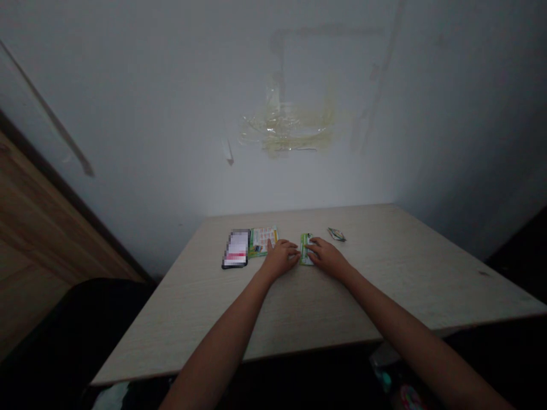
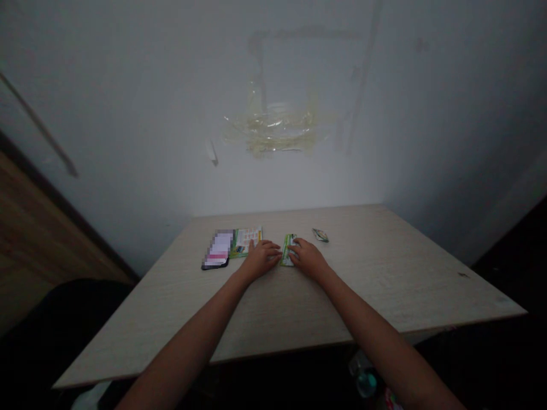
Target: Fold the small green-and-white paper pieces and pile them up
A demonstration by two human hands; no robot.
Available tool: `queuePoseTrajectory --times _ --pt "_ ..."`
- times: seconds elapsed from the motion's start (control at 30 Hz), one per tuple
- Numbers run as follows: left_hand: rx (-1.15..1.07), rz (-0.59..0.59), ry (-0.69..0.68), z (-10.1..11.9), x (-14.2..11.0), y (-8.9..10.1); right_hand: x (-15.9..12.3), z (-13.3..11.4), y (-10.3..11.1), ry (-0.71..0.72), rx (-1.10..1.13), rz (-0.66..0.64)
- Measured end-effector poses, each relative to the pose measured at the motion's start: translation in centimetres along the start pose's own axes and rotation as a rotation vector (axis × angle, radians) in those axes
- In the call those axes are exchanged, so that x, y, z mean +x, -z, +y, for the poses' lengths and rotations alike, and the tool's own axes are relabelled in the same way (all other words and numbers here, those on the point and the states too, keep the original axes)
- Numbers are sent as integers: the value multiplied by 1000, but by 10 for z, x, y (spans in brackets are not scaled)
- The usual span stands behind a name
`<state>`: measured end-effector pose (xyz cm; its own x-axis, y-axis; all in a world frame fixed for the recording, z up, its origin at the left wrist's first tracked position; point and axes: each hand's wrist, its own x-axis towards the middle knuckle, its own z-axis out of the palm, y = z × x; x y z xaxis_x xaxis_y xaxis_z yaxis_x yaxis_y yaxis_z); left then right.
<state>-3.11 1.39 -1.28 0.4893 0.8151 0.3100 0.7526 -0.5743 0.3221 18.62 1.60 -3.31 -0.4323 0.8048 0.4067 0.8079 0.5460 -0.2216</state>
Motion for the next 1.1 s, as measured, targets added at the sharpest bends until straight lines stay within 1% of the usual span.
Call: queuePoseTrajectory --times 0.3,0.47,0.6,0.8,1.1 --pt "33 10 -11 1 0 0 -2 0 0 32 72 16" --pt "10 14 -10 -1 -1 -1 -2 8 -1 48 125 -23" --pt "-3 7 -8 -1 -1 -1 -2 14 -1 83 147 -18" --pt "0 1 15 -2 -1 -2 -3 12 -1 106 121 24" --pt "-7 0 28 -8 1 -6 -2 10 -3 119 77 34"
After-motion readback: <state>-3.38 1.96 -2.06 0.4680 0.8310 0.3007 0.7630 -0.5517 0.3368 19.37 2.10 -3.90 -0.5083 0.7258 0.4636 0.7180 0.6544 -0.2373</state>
